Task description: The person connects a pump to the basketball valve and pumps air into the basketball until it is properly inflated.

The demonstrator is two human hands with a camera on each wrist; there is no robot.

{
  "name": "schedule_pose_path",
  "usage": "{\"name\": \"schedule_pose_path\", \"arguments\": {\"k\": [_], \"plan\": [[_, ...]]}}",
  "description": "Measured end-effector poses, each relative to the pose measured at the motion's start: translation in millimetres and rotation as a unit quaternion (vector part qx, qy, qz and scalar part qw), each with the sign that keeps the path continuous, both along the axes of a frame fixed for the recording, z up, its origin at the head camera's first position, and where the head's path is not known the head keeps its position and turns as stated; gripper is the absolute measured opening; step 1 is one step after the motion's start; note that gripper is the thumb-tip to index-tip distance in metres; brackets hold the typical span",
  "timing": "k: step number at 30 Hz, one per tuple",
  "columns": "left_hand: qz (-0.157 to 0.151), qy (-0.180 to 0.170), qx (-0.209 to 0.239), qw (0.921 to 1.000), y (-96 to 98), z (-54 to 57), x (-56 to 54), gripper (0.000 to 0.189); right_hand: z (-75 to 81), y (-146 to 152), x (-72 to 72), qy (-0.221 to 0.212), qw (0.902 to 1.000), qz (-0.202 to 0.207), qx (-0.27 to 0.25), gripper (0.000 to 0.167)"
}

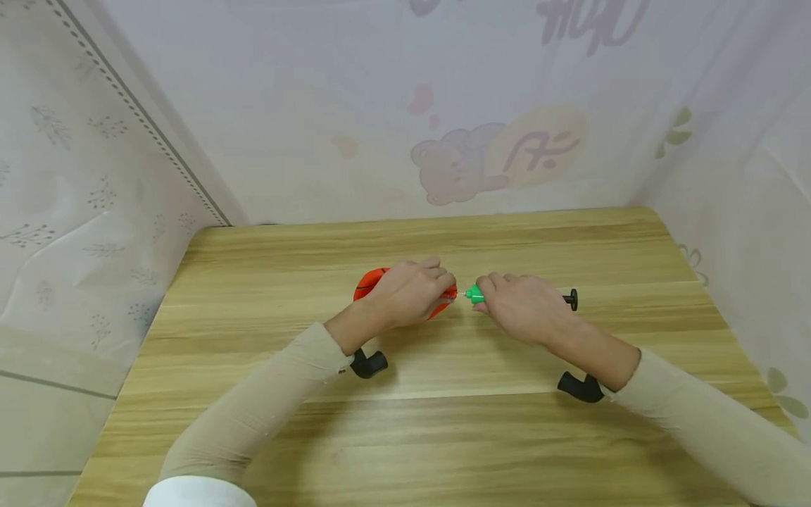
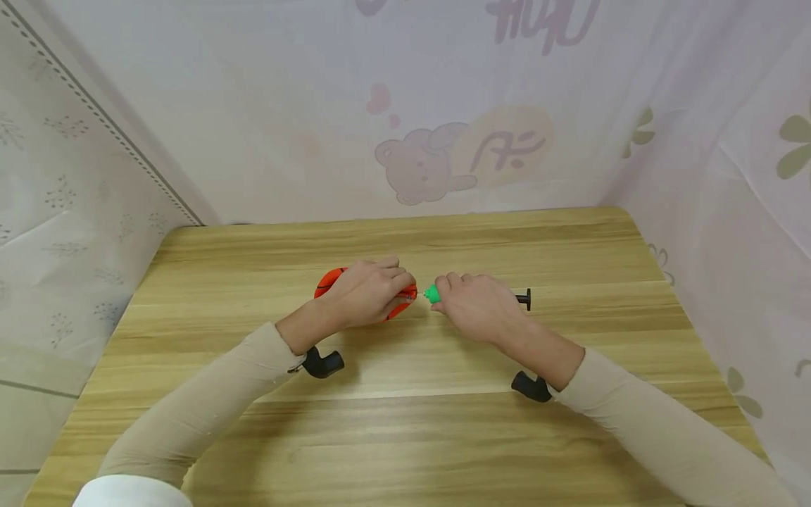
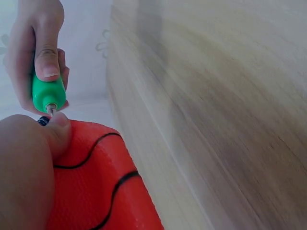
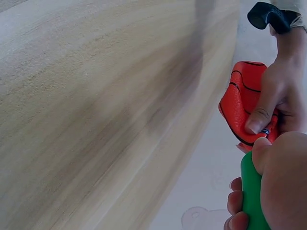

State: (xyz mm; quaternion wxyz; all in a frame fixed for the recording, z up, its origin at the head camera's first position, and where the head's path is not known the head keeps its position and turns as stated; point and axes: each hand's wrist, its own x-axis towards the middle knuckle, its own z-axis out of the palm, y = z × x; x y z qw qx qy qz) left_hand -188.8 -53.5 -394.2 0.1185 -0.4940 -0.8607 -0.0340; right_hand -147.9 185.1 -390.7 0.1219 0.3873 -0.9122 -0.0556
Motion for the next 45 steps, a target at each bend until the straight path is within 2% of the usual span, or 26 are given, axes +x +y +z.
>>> {"name": "schedule_pose_path", "arguments": {"k": [11, 20, 28, 35, 45], "plan": [[-0.011, -0.001, 0.005, 0.9999, -0.8, -1.1, 3.9, 0.009, -2.4, -6, 1.3, -0.05, 0.9986, -0.006, -0.016, 0.034], [-0.013, -0.023, -0.003, 0.9996, -1.7, -3.8, 8.0, 0.006, -4.1, -10, 0.7, -0.076, 0.997, -0.008, -0.006, 0.036], [-0.018, -0.023, 0.023, 0.9993, -1.4, -7.5, 9.3, 0.005, -4.5, -14, -1.8, -0.089, 0.996, -0.011, -0.007, 0.036], [-0.028, -0.047, 0.039, 0.9978, -2.3, -9.7, 9.7, 0.009, -5.4, -16, -2.8, -0.114, 0.9932, -0.017, -0.012, 0.036], [-0.032, -0.056, 0.025, 0.9976, 0.8, -14.2, 9.8, 0.01, -10.5, -19, -6.5, -0.155, 0.9871, -0.013, -0.036, 0.033]]}}
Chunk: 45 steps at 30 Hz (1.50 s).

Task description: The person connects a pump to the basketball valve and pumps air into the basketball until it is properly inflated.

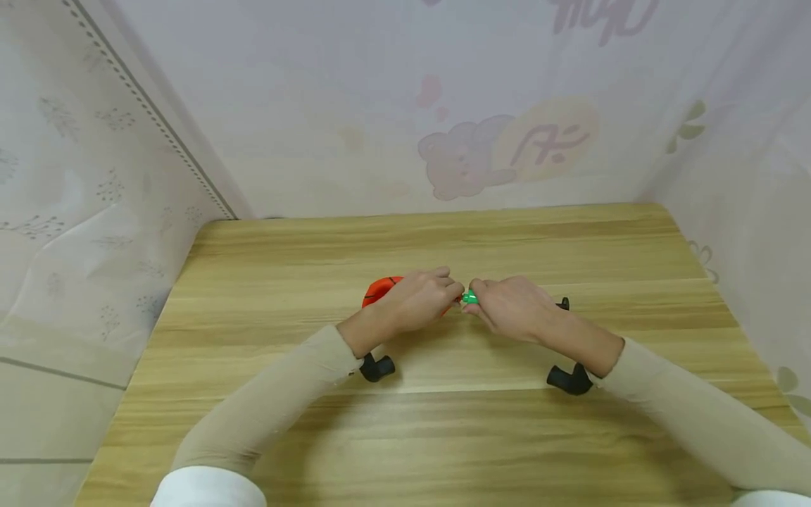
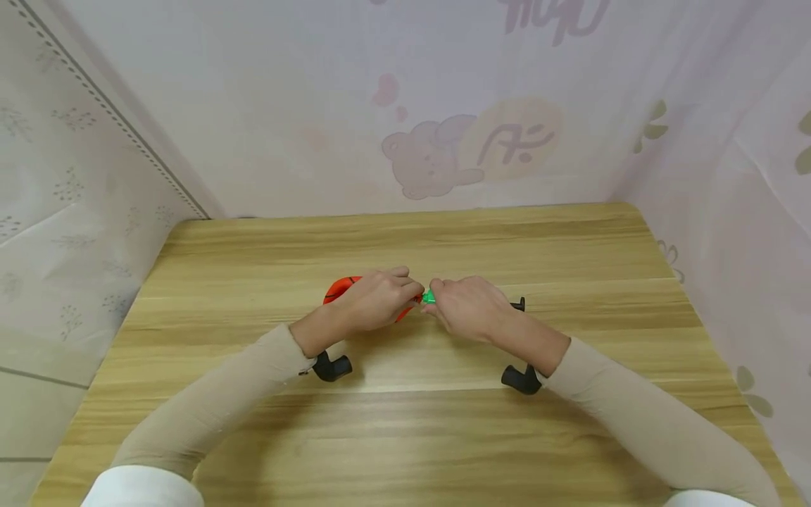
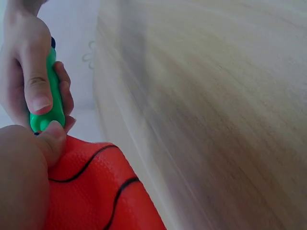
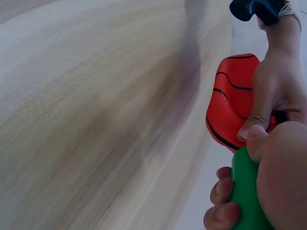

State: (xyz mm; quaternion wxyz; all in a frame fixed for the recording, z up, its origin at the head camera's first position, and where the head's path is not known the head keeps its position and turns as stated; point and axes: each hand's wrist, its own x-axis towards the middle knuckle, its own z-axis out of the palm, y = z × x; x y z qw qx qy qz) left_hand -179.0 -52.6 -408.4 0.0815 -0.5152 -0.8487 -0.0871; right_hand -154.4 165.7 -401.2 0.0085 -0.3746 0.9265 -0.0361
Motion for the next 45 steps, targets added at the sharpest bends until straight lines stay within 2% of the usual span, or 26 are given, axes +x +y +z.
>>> {"name": "schedule_pose_path", "arguments": {"k": [5, 8, 11, 15, 20, 25, 31, 37, 41, 45], "plan": [[0.007, 0.002, -0.002, 1.0, 0.7, -0.1, -1.5, 0.01, -0.1, -2, -4.0, -0.021, 0.9997, -0.003, -0.011, 0.032], [0.013, -0.004, -0.019, 0.9997, 1.1, 2.3, -2.6, 0.008, 0.6, -1, -4.9, -0.041, 0.999, -0.004, -0.016, 0.031], [0.017, -0.009, -0.045, 0.9988, 2.3, 8.5, -4.2, 0.008, 2.6, 1, -4.8, -0.065, 0.9977, -0.01, -0.017, 0.03], [0.026, -0.004, -0.082, 0.9963, 3.1, 19.5, -7.6, 0.018, 6.5, 4, -5.4, -0.092, 0.9953, -0.021, -0.023, 0.032], [0.037, 0.013, -0.11, 0.9932, 0.3, 27.9, -12.4, 0.024, 18.1, 8, -6.2, -0.115, 0.9921, -0.04, -0.029, 0.054], [0.046, 0.005, -0.116, 0.9922, -8.0, 33.4, -15.7, 0.026, 37.6, 25, -6.0, -0.119, 0.9902, -0.065, -0.033, 0.067], [0.06, 0.007, -0.115, 0.9915, -23.1, 43.9, -21.5, 0.028, 50.7, 53, -1.9, -0.103, 0.9898, -0.074, -0.065, 0.059], [0.042, 0.016, -0.085, 0.9954, -33.6, 50.4, -30.6, 0.032, 51.4, 64, -1.2, -0.093, 0.9891, -0.067, -0.094, 0.053], [0.046, 0.004, -0.093, 0.9946, -41.2, 50.7, -34.4, 0.032, 46.2, 63, -1.9, -0.094, 0.9842, -0.047, -0.143, 0.043], [0.06, -0.008, -0.139, 0.9884, -48.0, 47.5, -35.8, 0.031, 29.9, 61, 0.5, -0.134, 0.971, -0.018, -0.197, 0.024]]}}
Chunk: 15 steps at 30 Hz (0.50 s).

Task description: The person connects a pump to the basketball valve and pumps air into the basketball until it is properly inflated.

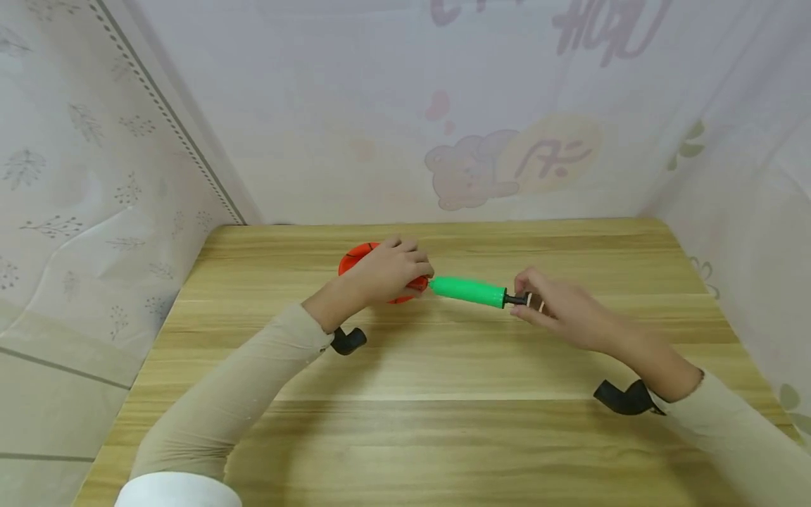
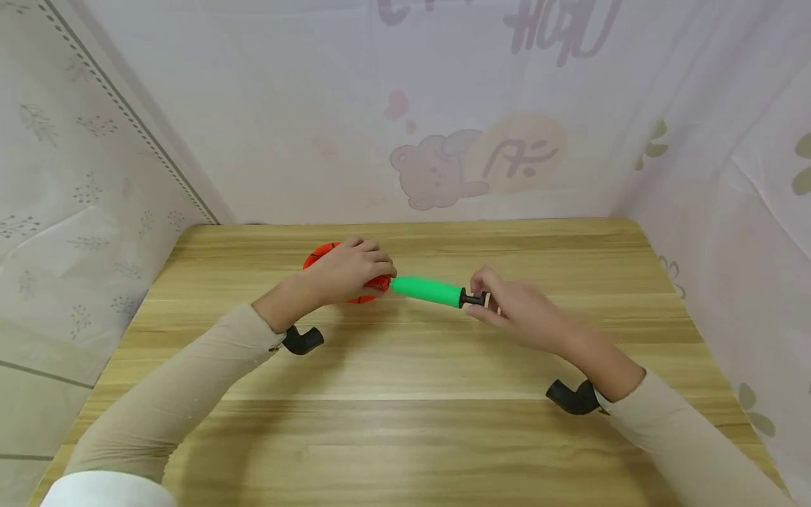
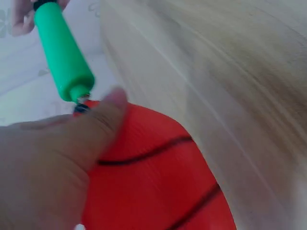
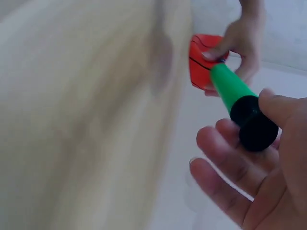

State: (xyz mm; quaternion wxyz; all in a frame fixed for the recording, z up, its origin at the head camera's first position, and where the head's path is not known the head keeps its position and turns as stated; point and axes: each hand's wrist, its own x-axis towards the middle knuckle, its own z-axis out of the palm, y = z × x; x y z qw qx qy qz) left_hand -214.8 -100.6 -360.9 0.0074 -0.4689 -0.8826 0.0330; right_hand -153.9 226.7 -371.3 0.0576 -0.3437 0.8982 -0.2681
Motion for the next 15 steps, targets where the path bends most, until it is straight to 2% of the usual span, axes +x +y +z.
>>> {"name": "schedule_pose_path", "arguments": {"k": [3, 7, 10, 12, 15], "plan": [[0.012, -0.011, -0.031, 0.9994, -4.4, -6.8, 0.6, 0.033, -18.5, -6, 3.9, -0.028, 0.9988, 0.032, -0.023, 0.014], [0.027, -0.022, -0.045, 0.9984, -12.4, -21.8, 2.7, 0.034, -42.8, -16, 7.8, -0.03, 0.9964, 0.067, -0.042, 0.008], [0.029, -0.027, -0.028, 0.9988, -18.1, -36.3, 4.3, 0.032, -56.5, -22, 9.5, -0.017, 0.9959, 0.071, -0.054, 0.007], [0.027, -0.026, -0.001, 0.9993, -19.7, -44.2, 5.3, 0.033, -61.7, -24, 10.2, -0.016, 0.9959, 0.065, -0.062, 0.007], [0.029, -0.036, 0.044, 0.9979, -15.2, -47.9, 10.0, 0.045, -65.1, -26, 11.3, -0.017, 0.9964, 0.049, -0.067, 0.007]]}}
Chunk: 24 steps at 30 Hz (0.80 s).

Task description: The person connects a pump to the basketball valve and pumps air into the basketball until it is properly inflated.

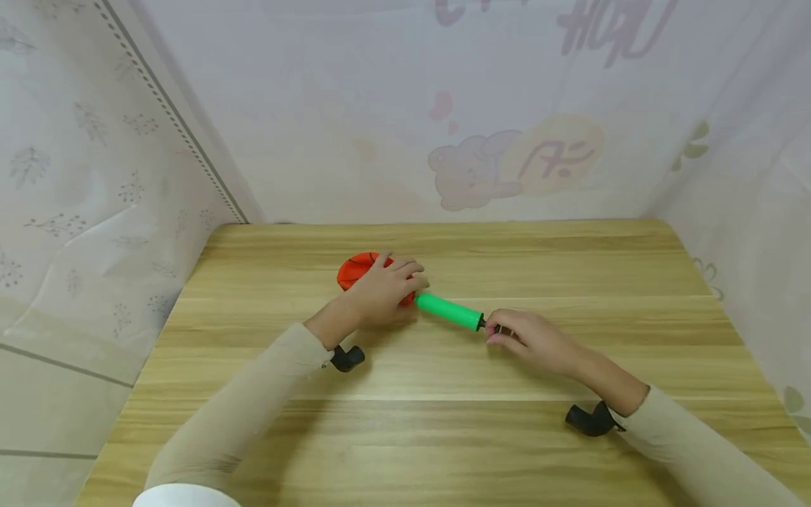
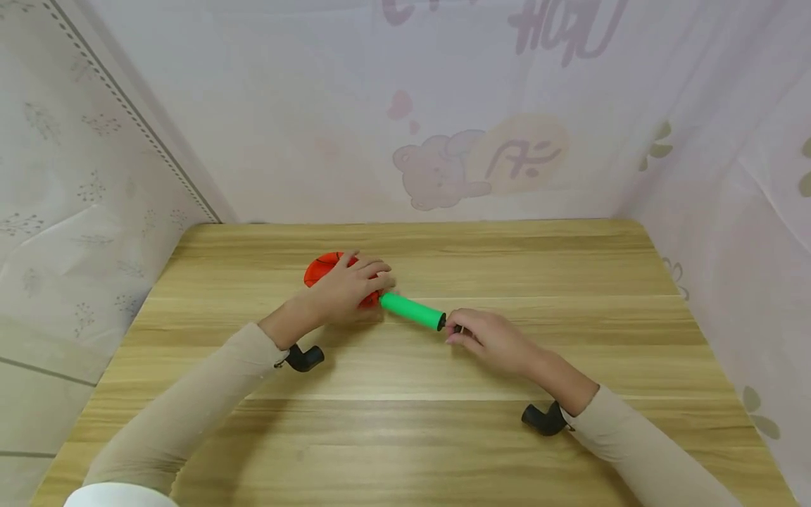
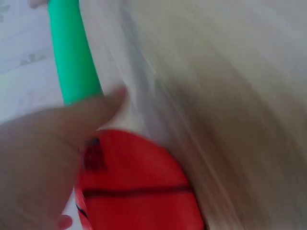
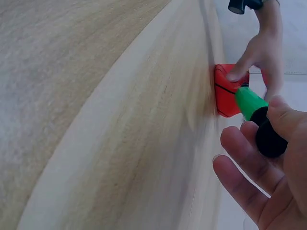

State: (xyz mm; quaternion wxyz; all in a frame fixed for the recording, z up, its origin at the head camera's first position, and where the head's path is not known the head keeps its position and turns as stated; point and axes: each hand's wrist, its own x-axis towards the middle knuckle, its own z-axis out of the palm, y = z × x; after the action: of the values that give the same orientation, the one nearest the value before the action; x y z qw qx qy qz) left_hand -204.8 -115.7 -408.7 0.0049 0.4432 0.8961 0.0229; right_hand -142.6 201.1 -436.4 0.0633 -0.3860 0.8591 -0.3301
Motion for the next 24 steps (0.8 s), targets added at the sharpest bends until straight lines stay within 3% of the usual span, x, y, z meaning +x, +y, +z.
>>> {"name": "schedule_pose_path", "arguments": {"k": [3, 6, 13, 19, 24], "plan": [[-0.009, -0.008, 0.026, 0.9996, 13.5, 2.7, 6.9, 0.065, 1.6, 0, -0.8, -0.011, 0.9999, -0.01, -0.001, 0.007], [-0.024, -0.005, 0.034, 0.9991, 29.6, 6.1, 13.4, 0.072, 5.1, -1, -2.9, -0.012, 0.9999, -0.01, -0.007, 0.008], [-0.036, 0.003, 0.028, 0.9989, 55.8, 6.8, 21.2, 0.062, 11.1, -2, -7.9, -0.003, 1.0, -0.001, -0.009, 0.01], [-0.045, 0.006, 0.017, 0.9988, 70.0, -1.5, 26.7, 0.054, 13.4, -1, -7.3, 0.005, 1.0, 0.002, -0.003, 0.011], [-0.05, 0.024, 0.012, 0.9984, 76.0, -11.5, 28.5, 0.045, 14.0, 0, -6.2, 0.042, 0.9989, 0.023, 0.002, 0.013]]}}
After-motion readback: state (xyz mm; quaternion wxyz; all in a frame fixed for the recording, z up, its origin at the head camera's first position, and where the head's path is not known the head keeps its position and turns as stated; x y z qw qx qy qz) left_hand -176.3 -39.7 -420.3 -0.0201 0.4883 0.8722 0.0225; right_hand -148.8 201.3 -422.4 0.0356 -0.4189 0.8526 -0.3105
